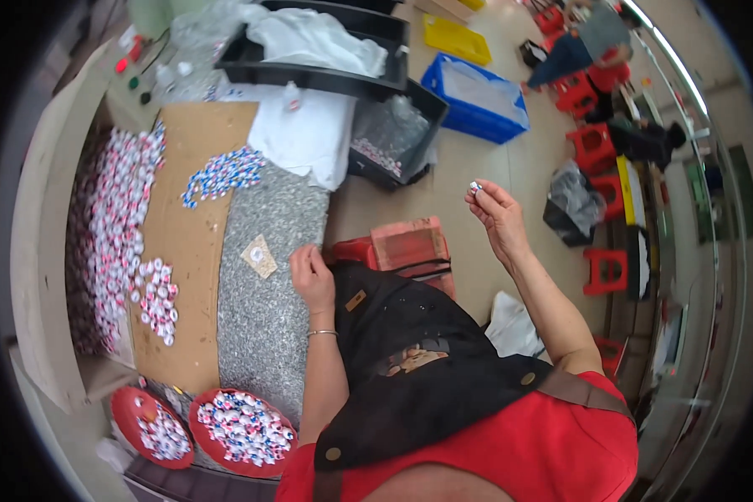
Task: Assembling small plastic toy components and sorting them into trays at a factory workbench.
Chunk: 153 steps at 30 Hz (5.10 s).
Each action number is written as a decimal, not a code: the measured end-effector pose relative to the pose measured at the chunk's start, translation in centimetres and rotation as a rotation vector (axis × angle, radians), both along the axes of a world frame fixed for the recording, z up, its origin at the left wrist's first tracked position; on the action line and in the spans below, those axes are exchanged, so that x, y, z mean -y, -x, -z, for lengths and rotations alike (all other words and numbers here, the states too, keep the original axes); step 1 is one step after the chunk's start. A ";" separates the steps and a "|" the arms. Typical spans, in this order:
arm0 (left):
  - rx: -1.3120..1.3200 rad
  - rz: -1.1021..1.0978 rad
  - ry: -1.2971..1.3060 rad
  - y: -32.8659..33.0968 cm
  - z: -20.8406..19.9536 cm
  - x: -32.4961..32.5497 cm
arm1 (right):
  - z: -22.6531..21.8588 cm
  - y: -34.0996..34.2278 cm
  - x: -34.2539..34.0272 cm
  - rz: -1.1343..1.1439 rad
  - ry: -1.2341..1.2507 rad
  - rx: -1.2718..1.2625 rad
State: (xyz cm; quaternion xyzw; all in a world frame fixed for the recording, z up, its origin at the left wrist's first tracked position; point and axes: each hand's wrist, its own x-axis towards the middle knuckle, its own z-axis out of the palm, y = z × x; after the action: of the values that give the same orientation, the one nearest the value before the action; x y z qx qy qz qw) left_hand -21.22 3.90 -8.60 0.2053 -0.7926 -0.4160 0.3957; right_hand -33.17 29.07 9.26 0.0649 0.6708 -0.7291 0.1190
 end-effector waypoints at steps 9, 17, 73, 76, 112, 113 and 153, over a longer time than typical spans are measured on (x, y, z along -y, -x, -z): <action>0.138 0.068 0.155 -0.1 0.4 -1.3 | 0.2 -0.1 -6.5 0.244 0.174 -0.069; 0.270 0.382 0.433 1.8 -1.7 -2.9 | 2.3 8.7 -12.5 0.414 0.295 -0.030; 0.410 1.322 -0.351 82.9 -12.6 -93.9 | 5.5 65.4 -81.0 0.793 0.586 0.025; 0.180 1.387 0.079 86.0 -12.7 -95.1 | 6.6 68.8 -83.3 0.765 0.677 0.082; 0.374 1.190 0.232 118.8 -10.6 -117.8 | 10.5 105.3 -106.7 0.429 0.503 0.128; 0.361 1.163 0.236 118.9 -10.6 -117.9 | 10.3 105.9 -107.0 0.408 0.468 0.153; 0.875 0.751 -0.973 107.1 -6.1 -110.6 | -8.9 123.9 -124.9 0.411 0.164 -0.554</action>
State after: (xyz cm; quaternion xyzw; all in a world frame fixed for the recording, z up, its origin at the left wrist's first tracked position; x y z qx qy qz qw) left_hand -128.37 114.52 -2.53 0.2193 -0.6211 -0.7065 -0.2589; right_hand -157.10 154.00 18.16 -0.0112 0.5899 -0.7791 -0.2118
